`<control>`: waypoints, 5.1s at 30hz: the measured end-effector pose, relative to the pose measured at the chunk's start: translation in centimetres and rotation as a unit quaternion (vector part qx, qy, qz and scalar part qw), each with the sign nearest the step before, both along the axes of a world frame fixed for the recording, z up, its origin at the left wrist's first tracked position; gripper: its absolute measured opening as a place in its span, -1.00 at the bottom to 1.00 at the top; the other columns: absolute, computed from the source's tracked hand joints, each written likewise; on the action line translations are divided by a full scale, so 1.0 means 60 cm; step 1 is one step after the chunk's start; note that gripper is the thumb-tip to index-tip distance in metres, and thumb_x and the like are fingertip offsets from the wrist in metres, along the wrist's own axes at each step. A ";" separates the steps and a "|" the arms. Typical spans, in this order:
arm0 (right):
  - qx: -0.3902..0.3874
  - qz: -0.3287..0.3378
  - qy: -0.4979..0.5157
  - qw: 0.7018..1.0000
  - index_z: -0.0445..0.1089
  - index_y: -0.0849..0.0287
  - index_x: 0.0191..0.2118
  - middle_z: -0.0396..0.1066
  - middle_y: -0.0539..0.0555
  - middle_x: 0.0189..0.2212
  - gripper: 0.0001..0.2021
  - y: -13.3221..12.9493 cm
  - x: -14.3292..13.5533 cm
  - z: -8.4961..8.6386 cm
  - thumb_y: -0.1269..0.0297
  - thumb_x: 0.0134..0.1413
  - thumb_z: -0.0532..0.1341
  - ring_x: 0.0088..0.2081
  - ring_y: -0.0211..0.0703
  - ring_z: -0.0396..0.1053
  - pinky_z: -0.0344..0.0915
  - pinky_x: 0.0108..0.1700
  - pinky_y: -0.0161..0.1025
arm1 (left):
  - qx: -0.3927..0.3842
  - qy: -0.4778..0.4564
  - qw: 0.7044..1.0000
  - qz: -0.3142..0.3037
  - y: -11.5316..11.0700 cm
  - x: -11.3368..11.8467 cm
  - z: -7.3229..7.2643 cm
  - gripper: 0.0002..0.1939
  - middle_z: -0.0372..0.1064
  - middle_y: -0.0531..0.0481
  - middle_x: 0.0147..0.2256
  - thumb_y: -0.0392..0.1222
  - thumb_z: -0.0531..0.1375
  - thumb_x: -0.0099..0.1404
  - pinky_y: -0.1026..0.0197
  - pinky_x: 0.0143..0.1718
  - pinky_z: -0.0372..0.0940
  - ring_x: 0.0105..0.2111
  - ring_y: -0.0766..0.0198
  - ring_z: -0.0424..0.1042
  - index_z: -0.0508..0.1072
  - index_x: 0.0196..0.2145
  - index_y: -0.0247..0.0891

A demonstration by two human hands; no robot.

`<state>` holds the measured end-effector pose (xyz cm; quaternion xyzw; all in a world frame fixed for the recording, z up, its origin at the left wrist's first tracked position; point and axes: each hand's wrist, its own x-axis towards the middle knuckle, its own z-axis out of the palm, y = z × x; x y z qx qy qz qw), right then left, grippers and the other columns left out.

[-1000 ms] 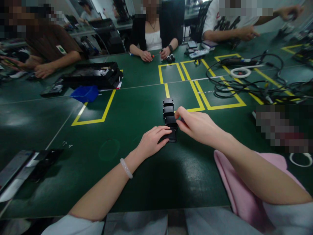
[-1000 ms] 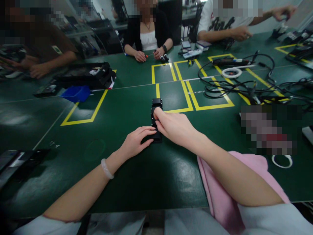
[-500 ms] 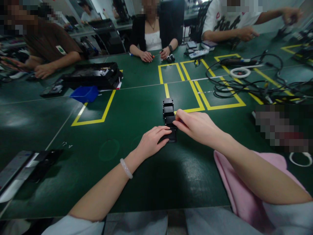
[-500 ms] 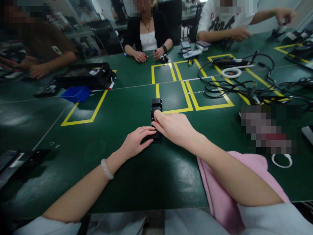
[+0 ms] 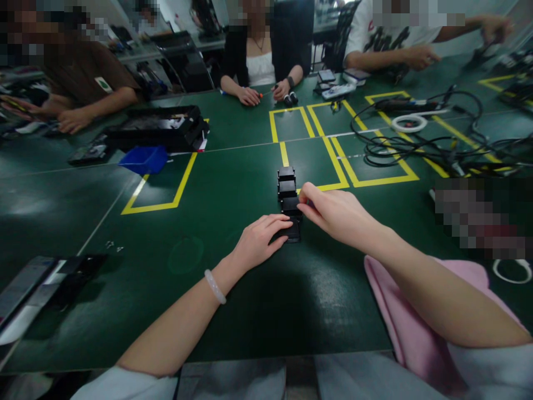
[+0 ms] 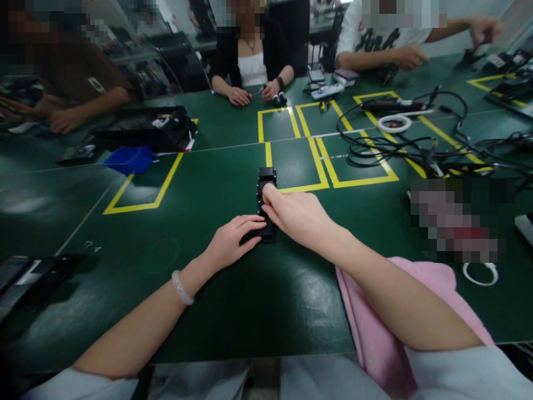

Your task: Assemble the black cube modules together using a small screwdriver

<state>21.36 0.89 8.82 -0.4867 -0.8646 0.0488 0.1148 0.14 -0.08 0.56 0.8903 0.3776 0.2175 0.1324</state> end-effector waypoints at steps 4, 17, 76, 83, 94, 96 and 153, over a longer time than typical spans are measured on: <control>-0.009 0.012 0.019 1.000 0.20 0.14 -0.14 0.46 0.02 -0.38 -0.85 -0.002 0.001 0.003 0.27 0.23 -0.02 -0.44 -0.22 0.37 -0.04 -0.47 -0.32 | 0.001 -0.004 1.000 -0.003 0.001 0.000 -0.001 -0.69 0.33 -0.05 0.05 -0.23 0.09 0.32 0.03 0.07 0.28 0.01 0.19 0.35 0.34 0.02 -0.16; 0.003 0.023 0.019 1.000 0.20 0.14 -0.15 0.45 0.00 -0.40 -0.85 -0.003 0.002 0.002 0.26 0.24 -0.03 -0.43 -0.22 0.38 -0.02 -0.48 -0.33 | -0.006 0.003 1.000 -0.001 0.001 -0.002 -0.002 -0.69 0.32 -0.02 0.07 -0.22 0.10 0.33 0.06 0.07 0.26 0.02 0.20 0.34 0.33 0.03 -0.15; 0.009 -0.014 -0.029 0.999 0.24 0.16 -0.18 0.45 0.04 -0.46 -0.75 0.002 0.000 0.002 0.13 0.27 -0.06 -0.45 -0.15 0.39 -0.08 -0.49 -0.30 | -0.007 0.002 1.000 0.002 -0.001 0.000 0.001 -0.70 0.32 -0.04 0.06 -0.22 0.09 0.33 0.05 0.05 0.29 0.01 0.19 0.34 0.33 0.02 -0.17; -0.010 0.017 0.024 1.000 0.20 0.16 -0.14 0.45 0.02 -0.38 -0.84 0.002 0.005 0.002 0.25 0.25 -0.03 -0.43 -0.22 0.37 -0.02 -0.47 -0.33 | -0.010 0.004 1.000 -0.001 0.000 -0.001 0.002 -0.69 0.32 -0.05 0.06 -0.23 0.09 0.32 0.03 0.05 0.28 0.01 0.18 0.34 0.33 0.02 -0.16; 0.003 -0.006 0.012 1.000 0.20 0.16 -0.12 0.46 0.03 -0.39 -0.80 0.006 0.002 -0.006 0.21 0.28 -0.06 -0.44 -0.20 0.37 -0.04 -0.47 -0.31 | -0.012 0.004 1.000 -0.002 0.000 -0.001 0.000 -0.70 0.31 -0.03 0.07 -0.23 0.10 0.33 0.04 0.08 0.25 0.02 0.19 0.33 0.33 0.02 -0.17; 0.004 -0.001 0.019 1.000 0.19 0.16 -0.12 0.46 0.05 -0.35 -0.81 0.006 0.003 -0.007 0.23 0.28 -0.07 -0.42 -0.20 0.38 -0.03 -0.47 -0.32 | -0.012 0.003 1.000 0.000 0.000 -0.001 0.000 -0.70 0.31 -0.03 0.07 -0.24 0.10 0.32 0.04 0.07 0.26 0.01 0.20 0.33 0.33 0.01 -0.17; 0.002 0.004 0.021 1.000 0.18 0.15 -0.11 0.45 -0.01 -0.42 -0.82 0.001 0.000 -0.004 0.25 0.24 -0.04 -0.47 -0.21 0.37 -0.03 -0.48 -0.31 | -0.001 0.003 1.000 -0.002 0.001 -0.002 -0.004 -0.69 0.31 -0.03 0.07 -0.23 0.10 0.32 0.05 0.09 0.24 0.03 0.19 0.33 0.33 0.02 -0.16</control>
